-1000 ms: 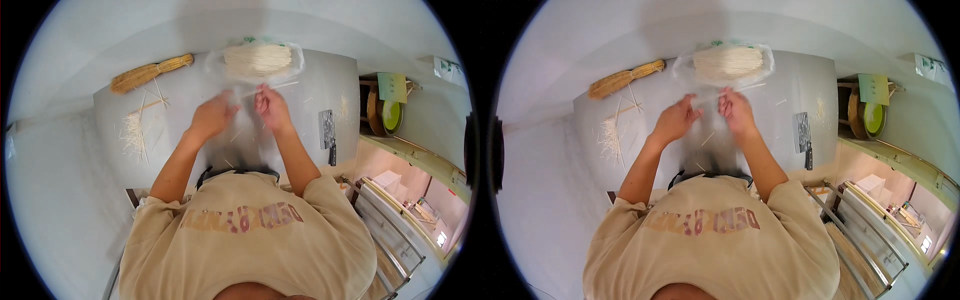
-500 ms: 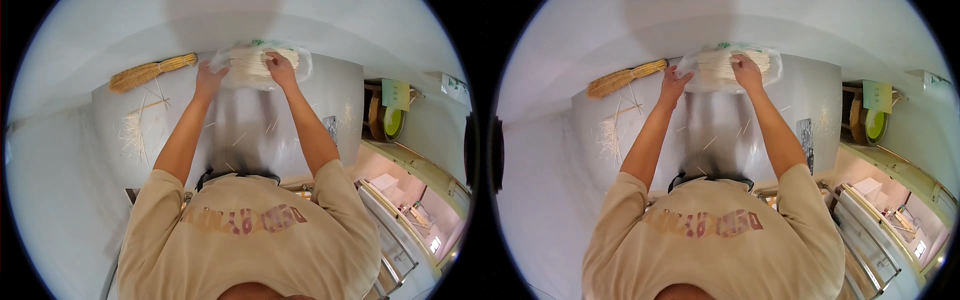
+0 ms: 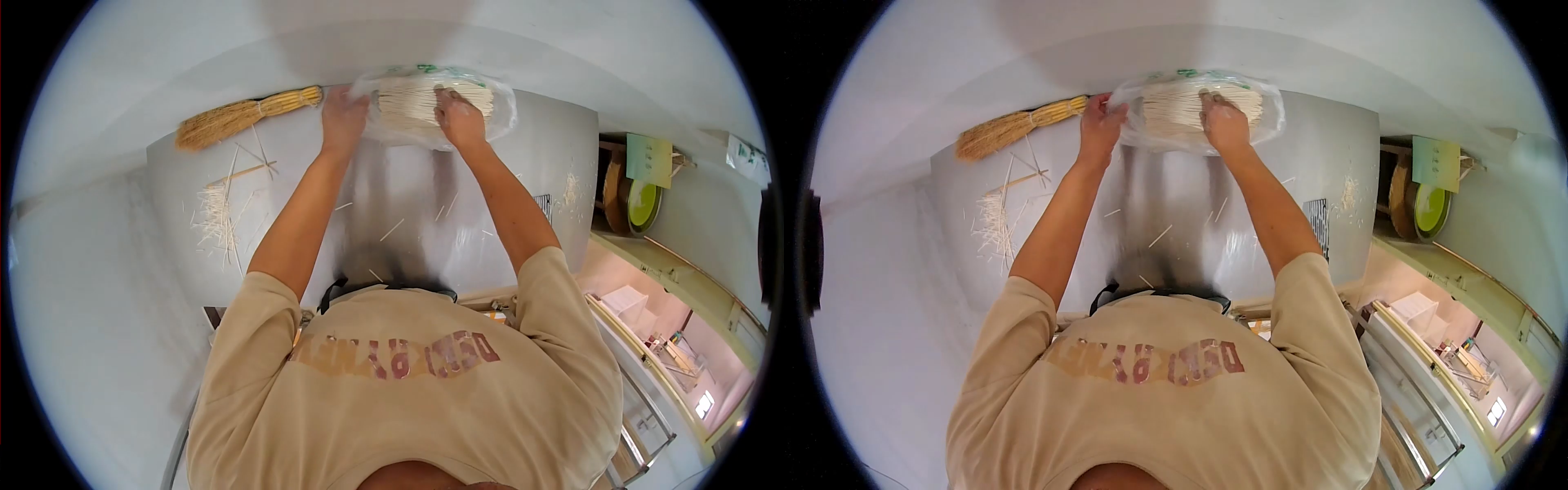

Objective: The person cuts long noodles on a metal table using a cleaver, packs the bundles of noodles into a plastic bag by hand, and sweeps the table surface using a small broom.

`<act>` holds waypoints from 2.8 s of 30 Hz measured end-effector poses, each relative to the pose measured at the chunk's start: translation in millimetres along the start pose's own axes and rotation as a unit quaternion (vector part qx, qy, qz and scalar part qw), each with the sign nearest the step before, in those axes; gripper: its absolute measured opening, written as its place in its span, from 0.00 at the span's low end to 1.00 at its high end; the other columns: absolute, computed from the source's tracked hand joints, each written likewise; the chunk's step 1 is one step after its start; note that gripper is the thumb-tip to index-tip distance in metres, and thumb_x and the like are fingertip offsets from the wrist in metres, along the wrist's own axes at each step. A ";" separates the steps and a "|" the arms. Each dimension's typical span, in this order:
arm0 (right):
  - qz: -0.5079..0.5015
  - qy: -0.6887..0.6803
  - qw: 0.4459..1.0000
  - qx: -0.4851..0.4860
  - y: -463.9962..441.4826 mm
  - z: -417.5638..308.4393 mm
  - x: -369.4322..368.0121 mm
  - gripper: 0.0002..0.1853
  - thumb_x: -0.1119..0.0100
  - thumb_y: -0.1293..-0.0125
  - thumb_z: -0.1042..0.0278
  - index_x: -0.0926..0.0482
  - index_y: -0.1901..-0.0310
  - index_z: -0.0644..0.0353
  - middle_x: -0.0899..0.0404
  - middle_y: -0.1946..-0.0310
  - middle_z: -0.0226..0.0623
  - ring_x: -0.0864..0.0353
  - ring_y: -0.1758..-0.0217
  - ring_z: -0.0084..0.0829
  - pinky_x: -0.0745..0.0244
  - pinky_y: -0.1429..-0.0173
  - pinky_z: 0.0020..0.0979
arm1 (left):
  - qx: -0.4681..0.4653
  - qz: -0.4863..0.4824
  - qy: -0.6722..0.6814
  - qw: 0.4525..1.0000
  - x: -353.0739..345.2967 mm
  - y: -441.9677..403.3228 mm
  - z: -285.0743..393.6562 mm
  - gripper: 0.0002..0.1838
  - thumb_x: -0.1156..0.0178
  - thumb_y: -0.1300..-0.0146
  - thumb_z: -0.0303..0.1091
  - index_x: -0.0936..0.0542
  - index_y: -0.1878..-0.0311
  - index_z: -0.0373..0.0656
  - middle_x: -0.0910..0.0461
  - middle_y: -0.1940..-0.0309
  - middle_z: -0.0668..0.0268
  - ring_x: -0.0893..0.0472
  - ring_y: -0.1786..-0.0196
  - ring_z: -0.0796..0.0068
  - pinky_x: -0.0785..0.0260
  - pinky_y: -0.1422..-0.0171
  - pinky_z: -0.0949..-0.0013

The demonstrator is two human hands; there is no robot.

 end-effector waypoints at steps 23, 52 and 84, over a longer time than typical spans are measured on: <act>-0.161 0.076 0.984 0.028 7.2 6.3 6.8 0.09 0.43 0.33 0.63 0.19 0.57 0.55 0.15 0.62 0.43 0.14 0.55 0.45 0.17 0.52 0.43 | 0.008 -0.019 -0.004 1.000 5.0 3.7 -5.0 0.18 0.33 0.36 0.30 0.22 0.46 0.33 0.19 0.63 0.65 0.22 0.62 0.76 0.29 0.53 0.70; 0.271 0.080 0.946 -0.161 44.7 50.8 76.6 0.22 0.34 0.38 0.54 0.17 0.47 0.56 0.23 0.41 0.48 0.23 0.39 0.49 0.24 0.41 0.44 | 0.070 -0.070 -0.023 0.995 8.4 22.7 22.0 0.23 0.32 0.34 0.39 0.23 0.45 0.30 0.17 0.58 0.62 0.21 0.58 0.76 0.28 0.49 0.70; 0.058 -0.754 0.573 -0.315 50.7 117.6 46.9 0.42 0.65 0.23 0.29 0.28 0.30 0.61 0.21 0.38 0.35 0.24 0.35 0.29 0.30 0.35 0.33 | 0.221 -0.125 0.370 0.894 44.7 4.8 -28.6 0.45 0.66 0.24 0.70 0.38 0.21 0.41 0.32 0.25 0.62 0.34 0.24 0.62 0.43 0.21 0.60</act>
Point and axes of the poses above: each hand's wrist, its own y-axis away from the middle knuckle, its own x-axis out of the back of the hand, z = x × y, the point moved 1 cm from there along -y, towards the middle knuckle
